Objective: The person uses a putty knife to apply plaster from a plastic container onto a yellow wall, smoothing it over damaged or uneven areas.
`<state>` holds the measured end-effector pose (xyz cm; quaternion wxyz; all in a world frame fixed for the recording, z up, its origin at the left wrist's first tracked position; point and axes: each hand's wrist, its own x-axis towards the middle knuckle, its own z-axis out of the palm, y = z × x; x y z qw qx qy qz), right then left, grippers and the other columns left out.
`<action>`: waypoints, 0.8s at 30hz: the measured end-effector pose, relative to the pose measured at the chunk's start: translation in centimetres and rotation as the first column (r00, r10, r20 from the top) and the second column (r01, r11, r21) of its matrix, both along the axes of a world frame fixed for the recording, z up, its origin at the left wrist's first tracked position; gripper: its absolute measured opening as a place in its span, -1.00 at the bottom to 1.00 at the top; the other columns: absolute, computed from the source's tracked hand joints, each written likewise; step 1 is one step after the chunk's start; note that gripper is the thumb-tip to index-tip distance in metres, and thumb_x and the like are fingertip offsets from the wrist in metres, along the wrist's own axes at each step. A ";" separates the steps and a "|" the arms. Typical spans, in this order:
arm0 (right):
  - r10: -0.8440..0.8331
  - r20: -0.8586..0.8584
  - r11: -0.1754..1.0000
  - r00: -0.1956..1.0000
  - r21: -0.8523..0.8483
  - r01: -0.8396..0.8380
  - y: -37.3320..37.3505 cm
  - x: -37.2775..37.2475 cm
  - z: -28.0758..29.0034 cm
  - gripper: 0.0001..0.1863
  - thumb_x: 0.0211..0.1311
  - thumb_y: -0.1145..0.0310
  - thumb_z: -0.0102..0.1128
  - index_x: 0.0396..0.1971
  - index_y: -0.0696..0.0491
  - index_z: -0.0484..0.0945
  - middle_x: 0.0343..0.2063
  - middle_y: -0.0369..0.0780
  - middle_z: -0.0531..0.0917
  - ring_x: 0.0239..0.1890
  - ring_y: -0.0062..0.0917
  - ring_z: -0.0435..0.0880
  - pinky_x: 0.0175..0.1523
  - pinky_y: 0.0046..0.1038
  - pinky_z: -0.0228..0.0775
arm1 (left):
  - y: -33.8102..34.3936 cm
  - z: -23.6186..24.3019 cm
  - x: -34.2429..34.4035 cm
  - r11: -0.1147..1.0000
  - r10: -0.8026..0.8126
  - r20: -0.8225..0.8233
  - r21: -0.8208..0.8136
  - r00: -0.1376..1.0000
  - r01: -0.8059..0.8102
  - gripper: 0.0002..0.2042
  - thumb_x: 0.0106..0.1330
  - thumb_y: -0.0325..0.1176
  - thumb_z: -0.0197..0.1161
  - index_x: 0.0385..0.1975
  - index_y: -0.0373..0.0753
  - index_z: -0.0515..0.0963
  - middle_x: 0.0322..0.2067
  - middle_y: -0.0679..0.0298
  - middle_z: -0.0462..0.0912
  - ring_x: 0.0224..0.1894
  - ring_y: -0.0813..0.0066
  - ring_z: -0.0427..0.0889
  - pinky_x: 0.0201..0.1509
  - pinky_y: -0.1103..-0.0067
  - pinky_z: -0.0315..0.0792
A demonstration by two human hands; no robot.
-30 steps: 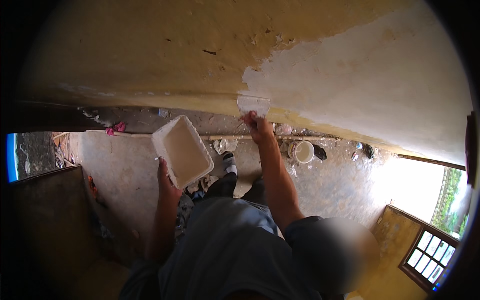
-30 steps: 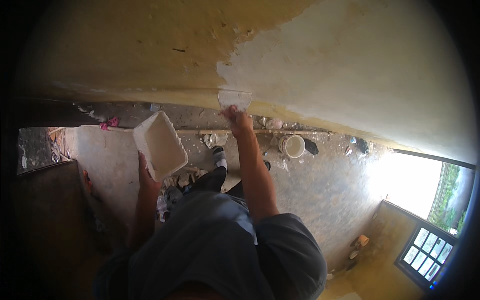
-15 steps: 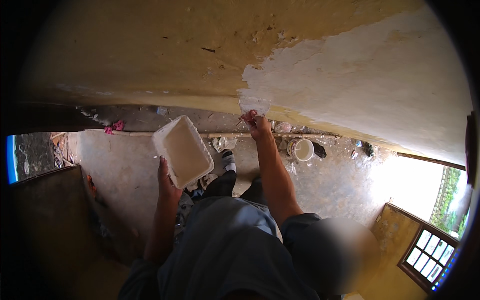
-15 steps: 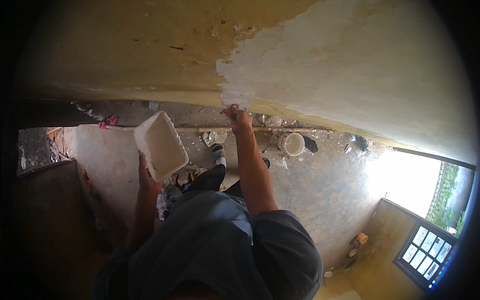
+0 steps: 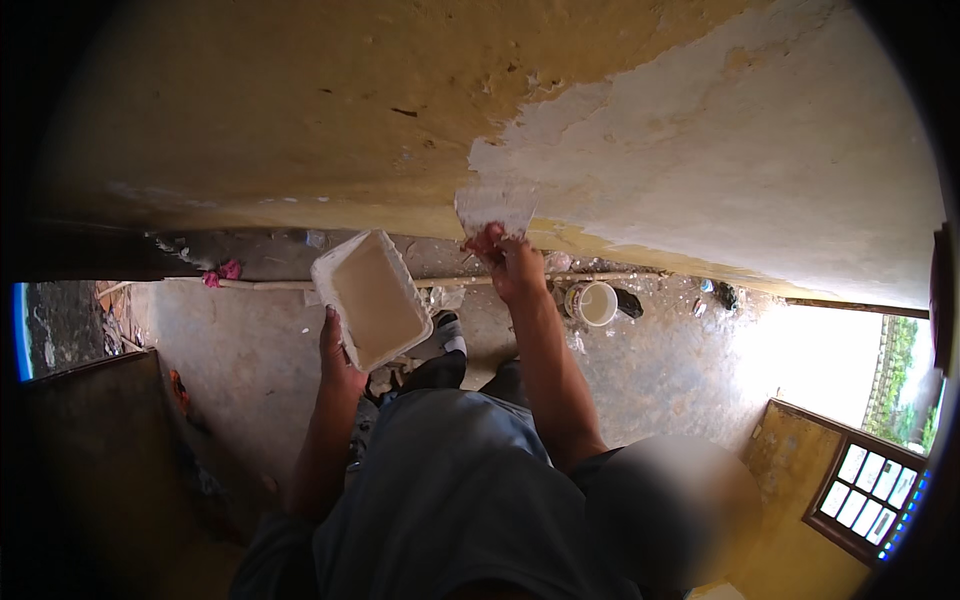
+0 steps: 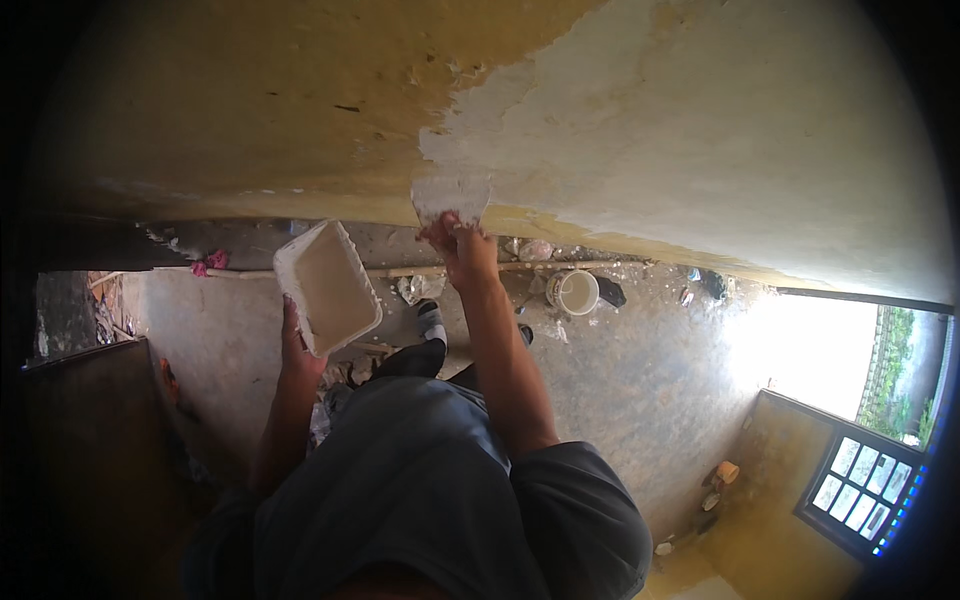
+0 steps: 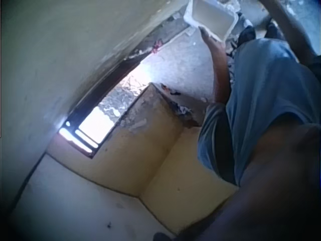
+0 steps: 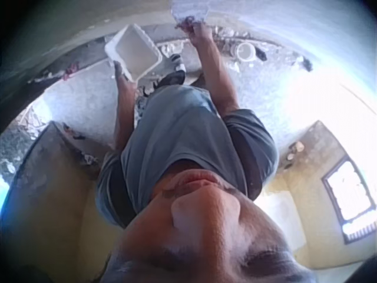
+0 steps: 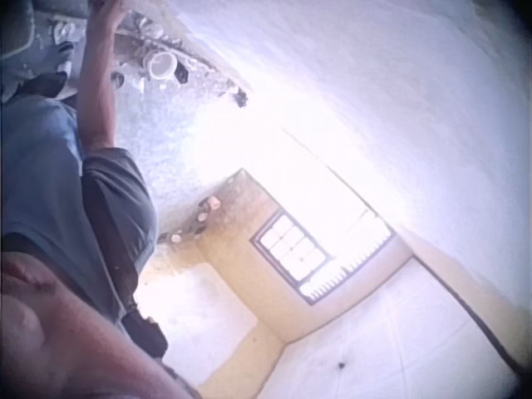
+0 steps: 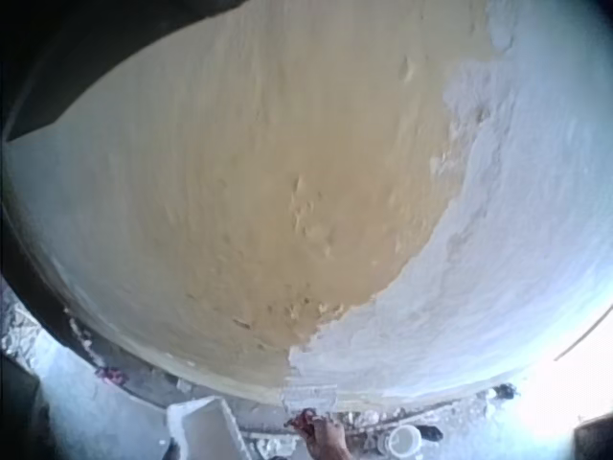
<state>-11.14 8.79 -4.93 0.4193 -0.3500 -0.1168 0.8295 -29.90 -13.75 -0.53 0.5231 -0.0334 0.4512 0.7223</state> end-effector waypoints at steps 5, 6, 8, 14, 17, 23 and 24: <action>-0.124 0.055 0.985 0.991 -0.112 0.130 3.5 -0.3 -9.9 -0.76 0.22 0.67 -0.08 -0.11 0.21 0.36 -0.45 -0.19 0.45 -0.49 -0.44 0.46 -0.12 -0.07 0.57 | 1.6 1.1 0.3 0.999 -0.045 -0.002 0.015 0.999 0.045 -0.40 0.37 0.00 0.11 0.29 -0.21 0.20 0.19 0.18 0.39 0.22 0.23 0.40 0.29 0.23 0.30; -0.152 0.075 0.976 0.986 -0.145 0.161 4.4 -1.9 -7.5 -0.78 0.20 0.68 -0.08 -0.14 0.22 0.37 -0.45 -0.18 0.46 -0.49 -0.44 0.47 -0.13 -0.08 0.58 | 0.9 0.6 0.0 1.000 -0.026 -0.003 0.002 1.000 0.026 -0.40 0.38 0.00 0.11 0.30 -0.21 0.19 0.20 0.18 0.38 0.23 0.22 0.39 0.29 0.23 0.30; -0.163 0.007 0.982 0.987 -0.100 0.163 4.1 -3.5 -1.4 -0.81 0.17 0.71 -0.09 -0.21 0.23 0.39 -0.47 -0.18 0.46 -0.48 -0.44 0.50 -0.15 -0.11 0.59 | 0.1 -0.1 -0.2 1.000 0.001 -0.003 -0.006 1.000 -0.001 -0.39 0.38 0.00 0.10 0.30 -0.21 0.18 0.20 0.18 0.38 0.24 0.21 0.38 0.29 0.22 0.30; -0.198 0.059 0.960 0.979 -0.189 0.205 -0.4 -1.4 -11.0 -0.90 0.16 0.66 -0.08 -0.39 0.16 0.40 -0.56 -0.22 0.40 -0.53 -0.44 0.41 -0.20 -0.11 0.52 | 0.7 1.4 0.2 0.999 -0.024 -0.002 0.022 1.000 0.024 -0.46 0.46 -0.02 -0.05 0.33 -0.14 0.16 0.24 0.24 0.34 0.28 0.26 0.33 0.35 0.25 0.21; -0.164 -0.043 0.986 0.985 -0.024 0.163 4.4 -1.1 -11.5 -0.90 0.20 0.64 -0.06 -0.43 0.15 0.42 -0.53 -0.20 0.43 -0.46 -0.41 0.46 -0.14 -0.12 0.56 | 1.3 1.2 0.0 0.998 -0.050 0.028 0.034 0.998 0.049 -0.39 0.39 0.02 0.06 0.32 -0.20 0.16 0.23 0.18 0.35 0.26 0.19 0.36 0.32 0.22 0.26; -0.168 0.023 0.986 0.985 -0.010 0.168 -0.1 -2.8 1.2 -0.89 0.18 0.66 -0.08 -0.47 0.17 0.43 -0.54 -0.15 0.45 -0.45 -0.35 0.50 -0.15 -0.13 0.56 | -0.4 1.3 0.2 1.000 -0.017 -0.029 -0.002 0.999 0.017 -0.37 0.39 0.04 0.06 0.32 -0.20 0.15 0.23 0.17 0.35 0.26 0.18 0.36 0.31 0.20 0.26; -0.180 0.106 0.978 0.978 -0.087 0.190 0.5 -1.1 -3.5 -0.89 0.18 0.65 -0.09 -0.46 0.19 0.43 -0.57 -0.14 0.45 -0.45 -0.34 0.50 -0.15 -0.12 0.56 | 0.1 1.8 0.3 1.000 -0.026 -0.021 -0.004 0.999 0.026 -0.37 0.38 0.04 0.07 0.32 -0.21 0.16 0.23 0.18 0.35 0.25 0.19 0.37 0.31 0.21 0.27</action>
